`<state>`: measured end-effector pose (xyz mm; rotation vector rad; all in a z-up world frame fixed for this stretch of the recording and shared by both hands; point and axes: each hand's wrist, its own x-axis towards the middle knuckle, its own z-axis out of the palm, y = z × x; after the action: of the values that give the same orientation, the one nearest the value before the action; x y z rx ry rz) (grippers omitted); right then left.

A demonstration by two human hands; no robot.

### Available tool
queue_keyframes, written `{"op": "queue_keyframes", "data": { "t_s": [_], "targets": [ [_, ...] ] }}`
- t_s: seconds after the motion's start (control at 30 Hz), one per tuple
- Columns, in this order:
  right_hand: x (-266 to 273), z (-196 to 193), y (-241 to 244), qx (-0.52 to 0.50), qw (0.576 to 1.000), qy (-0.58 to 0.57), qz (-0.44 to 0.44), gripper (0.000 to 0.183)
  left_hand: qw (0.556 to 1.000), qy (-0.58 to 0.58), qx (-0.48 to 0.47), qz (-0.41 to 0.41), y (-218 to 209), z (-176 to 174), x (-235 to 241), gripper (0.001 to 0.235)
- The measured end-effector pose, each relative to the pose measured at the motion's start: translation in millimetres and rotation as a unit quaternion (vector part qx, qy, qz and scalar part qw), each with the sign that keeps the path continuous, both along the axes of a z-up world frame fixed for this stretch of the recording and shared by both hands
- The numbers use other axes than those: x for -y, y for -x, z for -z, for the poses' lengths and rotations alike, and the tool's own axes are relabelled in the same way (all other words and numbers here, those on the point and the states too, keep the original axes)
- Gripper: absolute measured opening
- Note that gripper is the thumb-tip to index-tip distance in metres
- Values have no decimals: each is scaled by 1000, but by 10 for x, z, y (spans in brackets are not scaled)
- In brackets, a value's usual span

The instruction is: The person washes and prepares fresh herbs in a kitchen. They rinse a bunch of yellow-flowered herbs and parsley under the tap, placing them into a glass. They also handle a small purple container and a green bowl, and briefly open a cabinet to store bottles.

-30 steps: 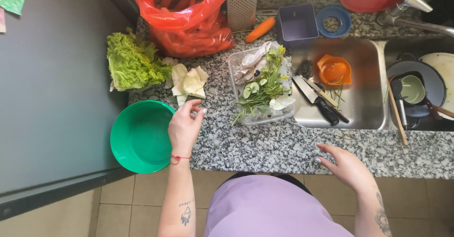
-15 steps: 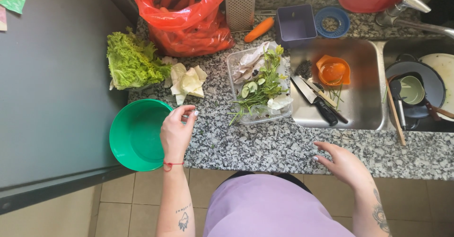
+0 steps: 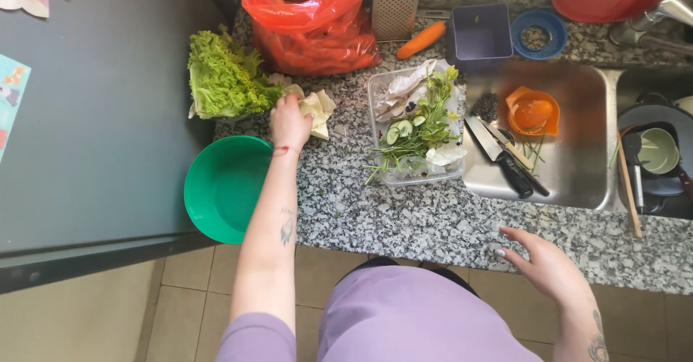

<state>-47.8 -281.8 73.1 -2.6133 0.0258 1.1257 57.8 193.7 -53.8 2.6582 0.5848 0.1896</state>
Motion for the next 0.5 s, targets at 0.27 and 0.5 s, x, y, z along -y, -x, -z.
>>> {"op": "queue_keyframes", "data": {
  "t_s": [0.27,0.5],
  "targets": [
    [177,125,80,-14,999,7,38,49,992,-47,-113,-37,-130,94,40,36],
    [247,150,20,-8,999,3,41,48,1000,5,1,-10,277,-565,343,48]
  ]
}}
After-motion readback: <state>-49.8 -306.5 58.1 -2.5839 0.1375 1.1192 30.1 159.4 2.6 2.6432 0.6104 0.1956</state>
